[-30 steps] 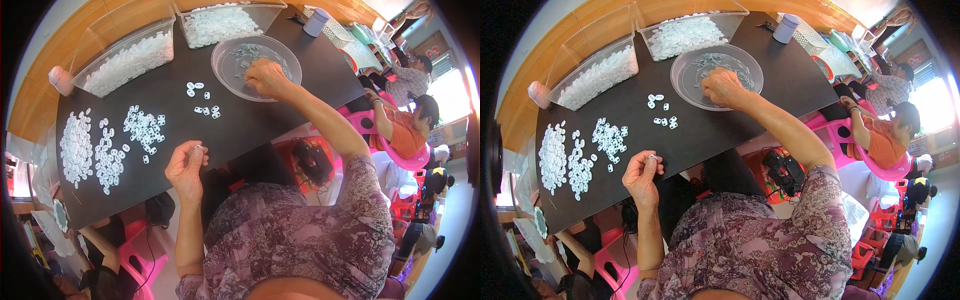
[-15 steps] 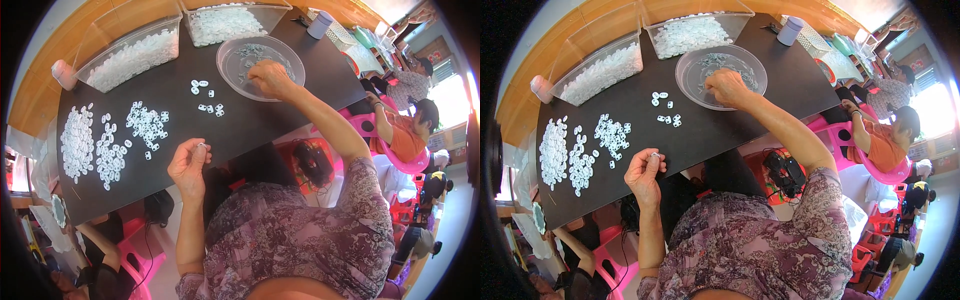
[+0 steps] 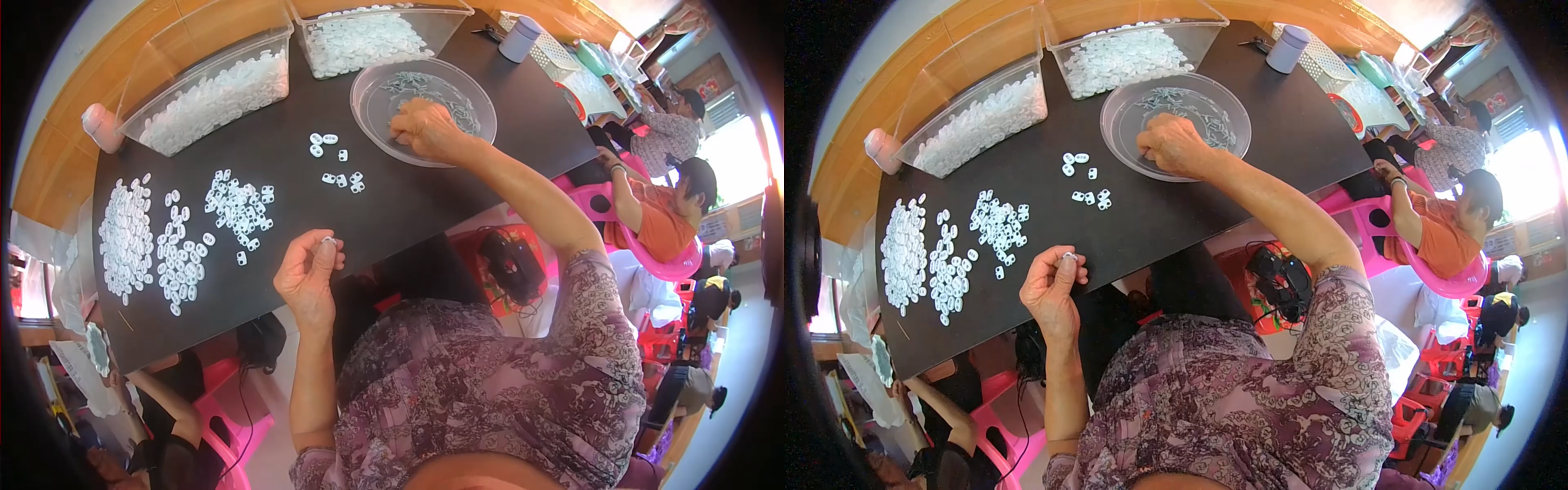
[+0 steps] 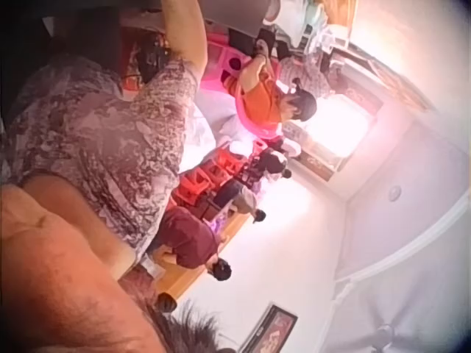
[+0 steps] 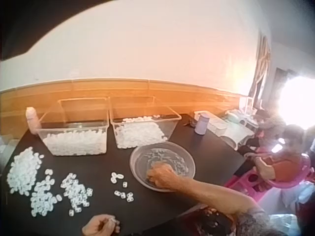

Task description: Assembling small white plastic components by inserting tiny green pieces.

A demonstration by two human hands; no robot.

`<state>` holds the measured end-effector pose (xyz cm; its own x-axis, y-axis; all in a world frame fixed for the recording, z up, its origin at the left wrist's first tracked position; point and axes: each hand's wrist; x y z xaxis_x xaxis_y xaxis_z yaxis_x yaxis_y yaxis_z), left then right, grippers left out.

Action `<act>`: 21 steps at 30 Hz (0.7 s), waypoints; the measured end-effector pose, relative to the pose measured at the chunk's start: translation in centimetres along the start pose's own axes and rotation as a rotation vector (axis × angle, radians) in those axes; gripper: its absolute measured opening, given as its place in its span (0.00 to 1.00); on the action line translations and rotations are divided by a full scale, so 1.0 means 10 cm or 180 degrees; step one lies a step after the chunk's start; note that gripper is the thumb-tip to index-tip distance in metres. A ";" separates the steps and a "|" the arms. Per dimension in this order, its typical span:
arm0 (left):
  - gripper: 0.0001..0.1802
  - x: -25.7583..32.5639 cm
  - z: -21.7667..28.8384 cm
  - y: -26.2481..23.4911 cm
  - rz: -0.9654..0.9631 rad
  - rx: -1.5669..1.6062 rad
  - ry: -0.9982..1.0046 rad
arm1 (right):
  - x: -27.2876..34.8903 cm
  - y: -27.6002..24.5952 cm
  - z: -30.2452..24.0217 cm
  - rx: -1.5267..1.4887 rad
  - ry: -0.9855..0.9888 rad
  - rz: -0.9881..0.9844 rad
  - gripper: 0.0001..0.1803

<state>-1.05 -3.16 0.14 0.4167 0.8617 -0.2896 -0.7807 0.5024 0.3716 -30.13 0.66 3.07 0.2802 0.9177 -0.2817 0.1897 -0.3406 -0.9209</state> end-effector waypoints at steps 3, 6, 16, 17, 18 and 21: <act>0.07 0.00 0.00 0.00 -0.0007 -0.0002 0.0024 | 0.00 0.02 0.01 0.0156 -0.0108 0.0005 0.01; 0.07 0.00 0.01 0.01 0.0021 0.0039 0.0003 | -0.04 0.02 0.04 0.0209 -0.0185 -0.0112 0.01; 0.05 -0.07 0.05 -0.01 0.0256 0.0245 -0.0250 | 0.23 -0.48 -0.66 -0.1257 0.0809 -0.0199 0.04; 0.06 -0.06 0.05 -0.01 0.0232 0.0300 -0.0299 | 0.31 -0.46 -0.77 -0.1278 0.0801 -0.0219 0.04; 0.06 -0.06 0.06 -0.01 0.0214 0.0352 -0.0348 | 0.36 -0.40 -0.90 -0.1812 0.0775 -0.0369 0.04; 0.06 -0.04 0.16 0.05 0.0149 0.0441 -0.0410 | 0.51 -0.21 -1.22 -0.2795 0.0810 -0.0727 0.04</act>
<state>-0.85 -3.13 1.89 0.4444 0.8819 -0.1572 -0.7328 0.4589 0.5024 -17.59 3.52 6.86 0.3261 0.9443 0.0434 0.8778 -0.2855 -0.3847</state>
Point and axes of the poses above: each hand's wrist, its own x-axis away from the middle knuckle, its own y-axis out of the palm, z = x × y, and after that the axes turned 14 degrees about y, right-handed
